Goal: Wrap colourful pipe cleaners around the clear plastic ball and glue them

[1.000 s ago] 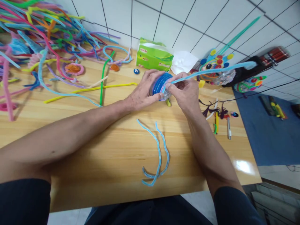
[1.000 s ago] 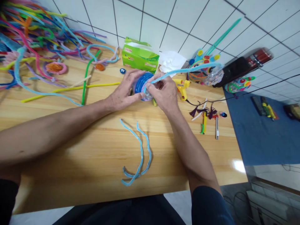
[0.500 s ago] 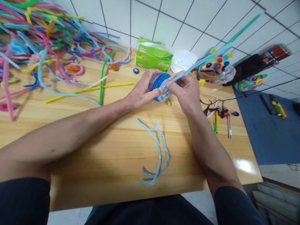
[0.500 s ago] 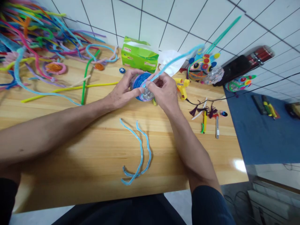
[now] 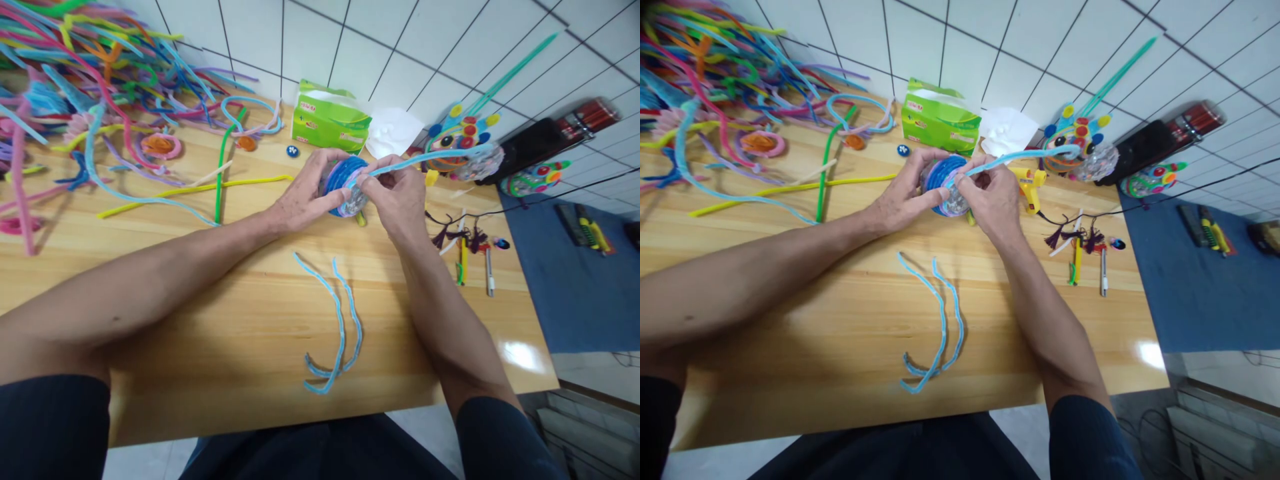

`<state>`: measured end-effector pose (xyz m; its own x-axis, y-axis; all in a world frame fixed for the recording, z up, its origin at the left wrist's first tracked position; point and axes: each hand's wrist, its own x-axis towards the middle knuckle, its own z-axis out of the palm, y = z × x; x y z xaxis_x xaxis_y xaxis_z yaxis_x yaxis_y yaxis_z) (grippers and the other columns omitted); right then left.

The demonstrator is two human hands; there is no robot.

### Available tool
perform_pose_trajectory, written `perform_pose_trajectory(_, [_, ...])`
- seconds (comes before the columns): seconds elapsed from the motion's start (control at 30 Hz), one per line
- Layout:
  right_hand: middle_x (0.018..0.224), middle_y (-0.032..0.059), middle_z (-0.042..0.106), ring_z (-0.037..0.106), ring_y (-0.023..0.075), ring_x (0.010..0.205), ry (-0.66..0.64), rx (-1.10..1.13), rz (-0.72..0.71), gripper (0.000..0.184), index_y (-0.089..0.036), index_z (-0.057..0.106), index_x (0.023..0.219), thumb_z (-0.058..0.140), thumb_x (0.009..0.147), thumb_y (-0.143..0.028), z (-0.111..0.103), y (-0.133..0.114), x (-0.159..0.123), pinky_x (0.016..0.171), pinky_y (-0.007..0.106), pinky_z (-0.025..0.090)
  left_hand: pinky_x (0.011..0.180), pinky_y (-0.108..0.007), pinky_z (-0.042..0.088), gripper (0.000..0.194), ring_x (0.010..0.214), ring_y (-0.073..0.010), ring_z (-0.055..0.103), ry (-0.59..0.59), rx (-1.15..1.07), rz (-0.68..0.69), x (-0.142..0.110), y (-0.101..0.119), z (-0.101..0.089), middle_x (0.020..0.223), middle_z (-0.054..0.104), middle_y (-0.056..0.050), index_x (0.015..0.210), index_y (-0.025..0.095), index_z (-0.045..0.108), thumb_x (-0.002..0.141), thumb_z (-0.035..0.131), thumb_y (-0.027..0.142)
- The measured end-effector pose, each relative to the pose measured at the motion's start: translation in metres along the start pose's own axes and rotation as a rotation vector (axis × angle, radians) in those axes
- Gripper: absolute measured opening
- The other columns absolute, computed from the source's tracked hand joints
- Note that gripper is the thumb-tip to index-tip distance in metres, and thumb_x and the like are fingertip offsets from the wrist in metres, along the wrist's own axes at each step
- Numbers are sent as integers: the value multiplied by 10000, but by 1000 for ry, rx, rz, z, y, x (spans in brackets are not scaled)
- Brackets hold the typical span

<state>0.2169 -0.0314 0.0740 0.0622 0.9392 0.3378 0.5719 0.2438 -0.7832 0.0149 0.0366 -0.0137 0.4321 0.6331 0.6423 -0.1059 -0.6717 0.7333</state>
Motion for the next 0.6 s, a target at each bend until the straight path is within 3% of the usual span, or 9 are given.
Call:
perform_pose_trajectory(0.27, [851,24,765,764,252,838,0,-5,2,261,-290,730,947,841,980,-524,2,3,1,827,495,720,1336,-589,549,697,1534,-355,644,-47,12,-19,1,6,-4,1634,653,-123,1606,304,532,1079,719,720])
perform_pose_trajectory(0.37, [857,29,768,775,258,862,-1,1,12,285,-285,728,945,835,984,-545,3,2,2,826,491,724,1325,-594,562,712,1525,-356,653,-49,-5,-11,0,0,-3,1636,651,-124,1614,326,533,1076,677,771])
perform_pose_trajectory(0.6, [849,44,781,795,285,893,-14,-1,23,330,-286,734,958,869,963,-587,4,5,3,848,511,734,1322,-595,565,743,1535,-356,655,-24,-12,14,-2,-15,0,1640,655,-110,1622,368,523,1028,750,750])
